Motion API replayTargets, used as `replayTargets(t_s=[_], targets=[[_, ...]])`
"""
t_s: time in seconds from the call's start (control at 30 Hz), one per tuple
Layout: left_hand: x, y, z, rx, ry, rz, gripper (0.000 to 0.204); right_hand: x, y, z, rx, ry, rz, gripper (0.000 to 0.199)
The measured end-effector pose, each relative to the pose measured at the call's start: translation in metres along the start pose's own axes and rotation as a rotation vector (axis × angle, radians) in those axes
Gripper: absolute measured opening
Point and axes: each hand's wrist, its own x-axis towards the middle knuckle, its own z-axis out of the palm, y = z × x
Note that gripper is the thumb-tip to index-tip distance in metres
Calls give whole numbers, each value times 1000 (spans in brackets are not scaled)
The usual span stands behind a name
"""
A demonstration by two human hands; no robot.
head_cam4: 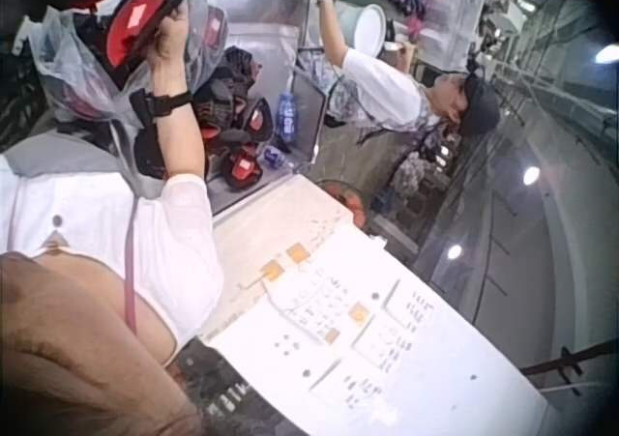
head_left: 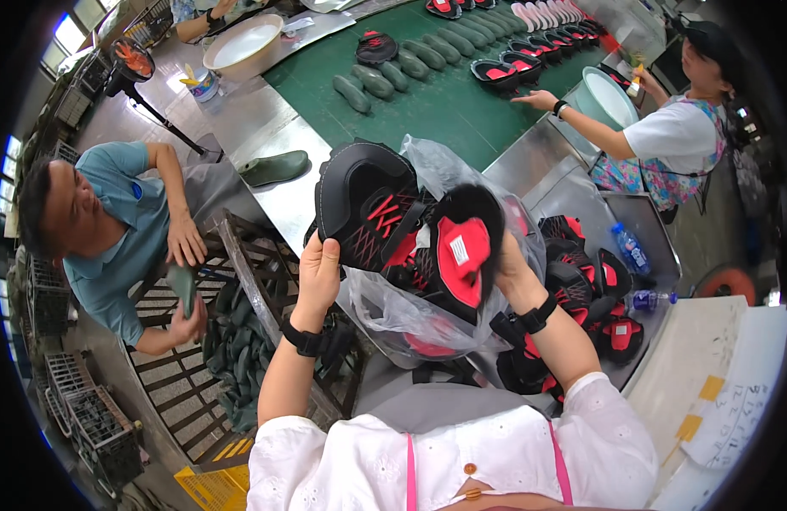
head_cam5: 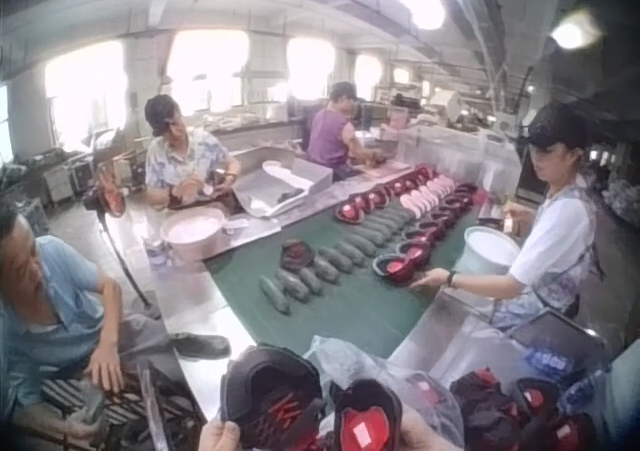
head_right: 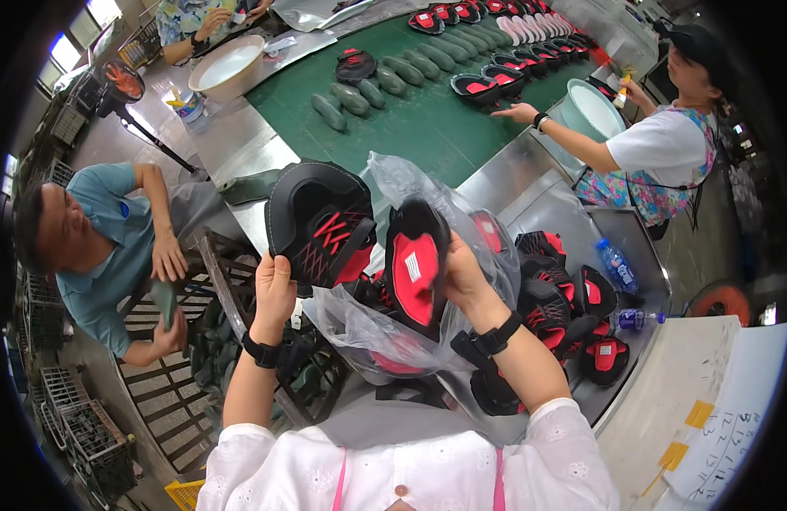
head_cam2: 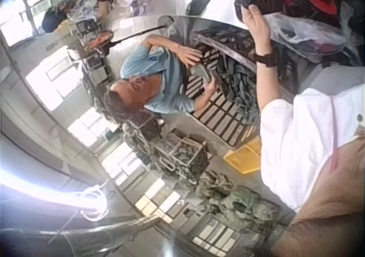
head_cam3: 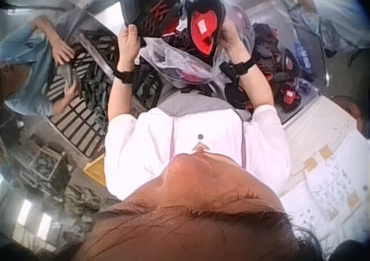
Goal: Sorting and bagging finished shoe uppers in a manufacturing facility.
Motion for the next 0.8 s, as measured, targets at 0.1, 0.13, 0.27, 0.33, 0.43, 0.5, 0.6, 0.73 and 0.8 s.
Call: replayTargets(t_s=[0.1, 0.13, 0.27, 0.33, 0.43, 0.5, 0.6, 0.73, 0.8], targets=[[0, 8, 20, 252, -42, -38, 35, 10, 13, -10, -267, 49, -266, 36], [-4, 8, 35, 226, -23, -120, 34, 9, 23, -1, -445, 75, -361, 33], [4, 8, 70, 615, -131, -65, 50, 6, 47, 4, -1029, -63, -592, 29], [31, -3, 42, 538, -43, -166, 42, -1, 40, 1, -412, -145, -214, 37], [102, -13, -8, 147, 147, -185, 38, -16, 30, -12, -542, -128, -309, 40], [171, -6, -16, -70, 180, -141, 33, -19, 22, -36, -715, -127, -9, 39], [267, 6, -64, 108, 249, -57, 50, -28, 28, -39, -1123, -257, -118, 35], [306, 8, -39, 144, 279, -185, 51, -34, 20, -51, -1471, -207, -194, 32], [287, -4, -20, 136, 71, -205, 48, -25, 19, -74, -1555, -236, -373, 32]])
